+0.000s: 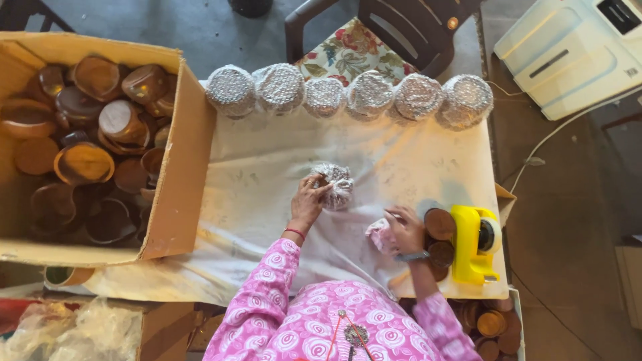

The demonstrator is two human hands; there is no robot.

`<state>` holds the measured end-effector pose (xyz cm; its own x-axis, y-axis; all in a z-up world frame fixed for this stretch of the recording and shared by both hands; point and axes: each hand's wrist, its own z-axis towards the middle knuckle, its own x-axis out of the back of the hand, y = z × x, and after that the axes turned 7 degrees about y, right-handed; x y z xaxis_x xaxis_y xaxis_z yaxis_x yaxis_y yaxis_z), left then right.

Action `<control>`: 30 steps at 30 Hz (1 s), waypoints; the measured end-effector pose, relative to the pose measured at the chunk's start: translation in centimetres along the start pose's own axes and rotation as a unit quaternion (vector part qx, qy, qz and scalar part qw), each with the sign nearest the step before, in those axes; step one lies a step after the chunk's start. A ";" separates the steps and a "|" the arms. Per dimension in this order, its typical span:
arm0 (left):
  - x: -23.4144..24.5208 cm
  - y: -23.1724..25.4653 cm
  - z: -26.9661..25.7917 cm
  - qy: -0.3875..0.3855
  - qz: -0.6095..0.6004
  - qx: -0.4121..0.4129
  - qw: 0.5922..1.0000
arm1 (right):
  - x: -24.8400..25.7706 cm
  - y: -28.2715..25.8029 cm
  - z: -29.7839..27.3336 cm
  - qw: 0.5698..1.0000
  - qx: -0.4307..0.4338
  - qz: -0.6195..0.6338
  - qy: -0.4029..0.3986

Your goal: The person wraps clay pots in bubble wrap and secures them with tape before placing them into a large cardboard box.

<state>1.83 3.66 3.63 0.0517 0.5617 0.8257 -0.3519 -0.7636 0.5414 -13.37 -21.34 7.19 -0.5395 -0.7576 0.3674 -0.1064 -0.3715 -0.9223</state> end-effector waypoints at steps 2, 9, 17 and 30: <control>0.0 -0.2 0.1 -0.002 0.001 -0.004 1.000 | 4.4 0.2 -1.8 0.999 0.024 -0.028 0.028; -0.7 -1.1 0.3 0.004 -0.014 -0.015 1.000 | 18.2 1.8 -7.0 0.964 -0.051 -0.055 0.254; 0.6 -1.0 0.5 -0.008 -0.013 -0.059 0.998 | 25.2 9.8 -8.3 0.922 -0.143 -0.209 0.292; 0.8 -1.0 0.4 -0.007 0.010 -0.045 0.999 | 24.0 13.0 -5.7 0.929 -0.305 -0.137 0.160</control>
<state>2.62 4.73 3.87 0.0570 0.5410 0.8391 -0.4352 -0.7430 0.5085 -32.43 -41.32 3.33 -0.6325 -0.4439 0.6347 -0.6777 -0.0797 -0.7310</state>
